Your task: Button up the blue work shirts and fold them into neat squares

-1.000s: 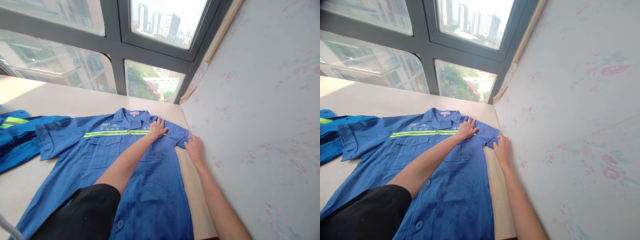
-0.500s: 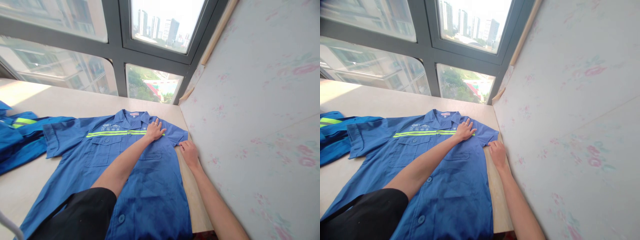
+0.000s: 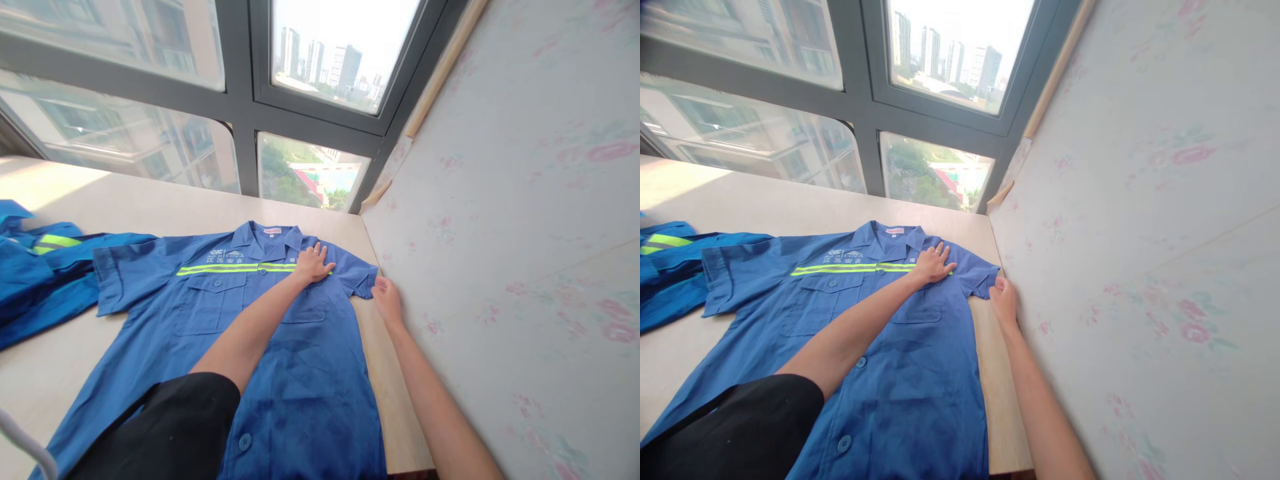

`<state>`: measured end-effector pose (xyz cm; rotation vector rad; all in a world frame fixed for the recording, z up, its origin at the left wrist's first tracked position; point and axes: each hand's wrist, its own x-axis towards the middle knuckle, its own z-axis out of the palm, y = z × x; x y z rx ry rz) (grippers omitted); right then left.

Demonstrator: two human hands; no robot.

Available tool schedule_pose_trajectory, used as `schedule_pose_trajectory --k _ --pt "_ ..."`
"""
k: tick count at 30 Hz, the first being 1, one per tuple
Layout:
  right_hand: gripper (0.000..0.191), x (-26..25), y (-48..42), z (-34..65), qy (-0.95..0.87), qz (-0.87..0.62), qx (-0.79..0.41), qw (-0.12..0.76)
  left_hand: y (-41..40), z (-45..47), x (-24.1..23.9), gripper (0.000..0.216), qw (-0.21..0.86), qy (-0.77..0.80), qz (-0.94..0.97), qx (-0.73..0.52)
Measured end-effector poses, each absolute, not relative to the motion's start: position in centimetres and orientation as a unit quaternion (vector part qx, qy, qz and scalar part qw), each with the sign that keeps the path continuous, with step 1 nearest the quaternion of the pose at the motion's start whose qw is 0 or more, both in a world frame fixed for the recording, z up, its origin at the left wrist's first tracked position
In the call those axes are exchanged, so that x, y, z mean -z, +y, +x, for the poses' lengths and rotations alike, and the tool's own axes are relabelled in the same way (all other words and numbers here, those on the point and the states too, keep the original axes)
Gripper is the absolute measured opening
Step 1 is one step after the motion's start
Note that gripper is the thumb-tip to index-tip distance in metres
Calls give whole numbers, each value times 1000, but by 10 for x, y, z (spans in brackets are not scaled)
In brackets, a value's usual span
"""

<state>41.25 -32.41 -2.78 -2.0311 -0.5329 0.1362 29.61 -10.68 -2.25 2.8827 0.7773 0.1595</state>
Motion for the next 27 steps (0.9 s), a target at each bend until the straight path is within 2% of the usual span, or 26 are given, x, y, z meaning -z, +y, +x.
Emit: schedule_pose_trajectory --k 2,4,6,8,11,14,18,22,27 --pt "15 21 -313 428 -114 -764 -187 607 -106 300 19 78 79 261 961 -31" --pt "18 12 -301 441 -42 -690 -298 658 -105 304 17 79 81 265 961 -18" --pt "21 5 -290 450 -15 -661 -371 651 -106 307 17 80 80 269 960 -16" --pt "20 1 -280 455 -52 -688 -398 604 -107 309 19 80 73 271 960 -25" --pt "17 1 -273 456 -128 -749 -351 547 -108 310 23 74 52 257 962 -71" --pt "20 0 -270 457 -146 -796 -262 526 -109 307 26 61 33 229 964 -128" --pt "20 -11 -265 451 -241 -903 -73 347 -111 303 28 53 39 221 963 -149" --pt "26 -29 -258 435 -296 -929 21 221 -118 302 33 58 66 247 957 -137" --pt "23 -48 -256 424 -344 -929 22 136 -116 303 33 75 130 252 956 -70"
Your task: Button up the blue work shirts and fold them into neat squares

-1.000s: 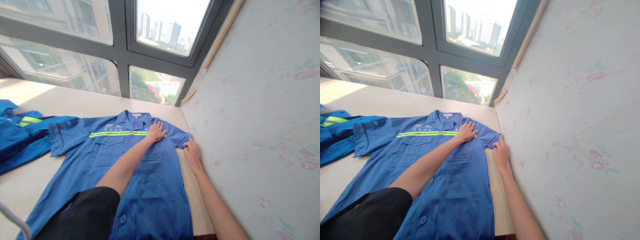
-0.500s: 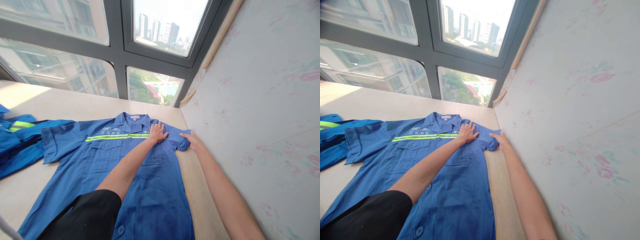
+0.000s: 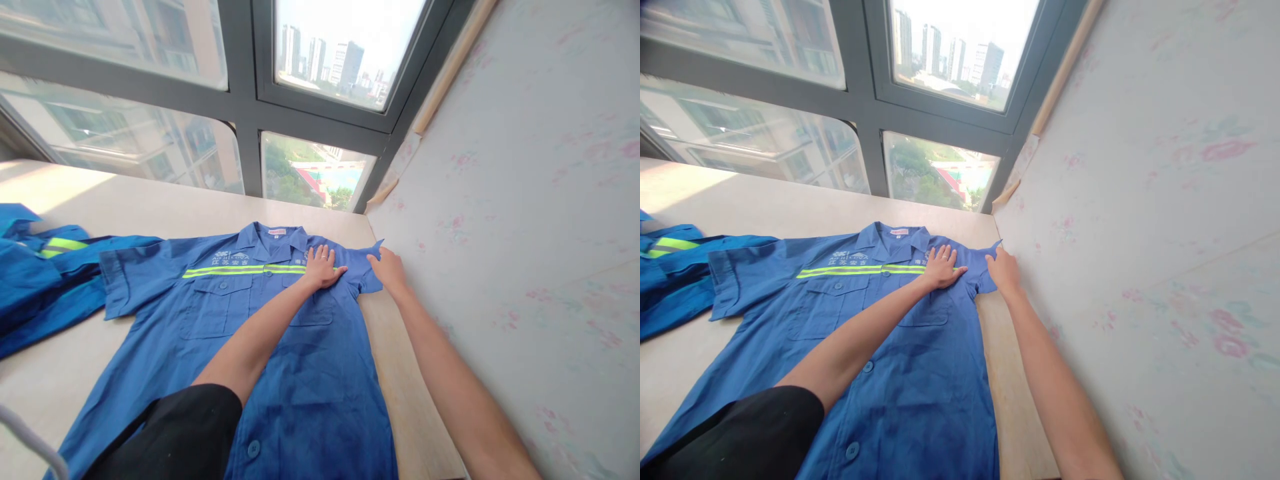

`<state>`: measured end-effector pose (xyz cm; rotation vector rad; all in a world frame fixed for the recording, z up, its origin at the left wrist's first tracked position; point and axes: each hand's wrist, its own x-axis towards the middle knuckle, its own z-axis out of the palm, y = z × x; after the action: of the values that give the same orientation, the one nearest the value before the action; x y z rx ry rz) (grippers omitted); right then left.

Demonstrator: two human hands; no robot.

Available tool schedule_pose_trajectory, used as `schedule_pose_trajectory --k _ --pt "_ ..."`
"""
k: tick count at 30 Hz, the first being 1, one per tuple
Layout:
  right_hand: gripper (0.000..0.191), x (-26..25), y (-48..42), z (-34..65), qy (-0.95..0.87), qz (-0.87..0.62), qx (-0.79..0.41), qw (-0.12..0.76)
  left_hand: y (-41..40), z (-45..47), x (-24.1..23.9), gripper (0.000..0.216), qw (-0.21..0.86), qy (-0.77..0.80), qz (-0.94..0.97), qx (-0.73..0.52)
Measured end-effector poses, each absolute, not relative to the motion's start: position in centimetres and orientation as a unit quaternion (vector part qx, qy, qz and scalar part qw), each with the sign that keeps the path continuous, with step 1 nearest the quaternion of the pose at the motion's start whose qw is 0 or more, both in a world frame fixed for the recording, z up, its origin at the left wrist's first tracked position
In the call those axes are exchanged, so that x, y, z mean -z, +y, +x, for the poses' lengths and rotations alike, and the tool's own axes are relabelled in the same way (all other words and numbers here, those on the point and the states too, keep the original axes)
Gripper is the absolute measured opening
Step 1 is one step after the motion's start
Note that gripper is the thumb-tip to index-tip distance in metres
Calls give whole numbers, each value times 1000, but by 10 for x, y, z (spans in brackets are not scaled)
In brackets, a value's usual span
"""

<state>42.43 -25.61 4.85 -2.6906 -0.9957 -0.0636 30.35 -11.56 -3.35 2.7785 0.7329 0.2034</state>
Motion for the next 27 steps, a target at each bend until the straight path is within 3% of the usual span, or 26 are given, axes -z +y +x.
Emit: schedule_pose_trajectory --k 7,10,16,20,24,27 --pt "20 -41 -279 440 -301 -946 -26 116 -98 288 26 62 109 286 942 -134" --pt "12 -27 -291 444 -280 -951 -47 124 -89 280 29 66 121 321 933 -109" --pt "11 -8 -296 435 -184 -908 -143 349 -74 274 31 71 133 304 941 -73" --pt "17 -9 -302 425 -162 -866 -234 412 -65 273 31 73 144 293 943 -61" --pt "20 -15 -315 420 -122 -740 -415 515 -55 271 28 76 163 276 947 -28" --pt "20 -17 -319 419 -118 -706 -461 524 -57 270 22 70 161 272 949 -23"
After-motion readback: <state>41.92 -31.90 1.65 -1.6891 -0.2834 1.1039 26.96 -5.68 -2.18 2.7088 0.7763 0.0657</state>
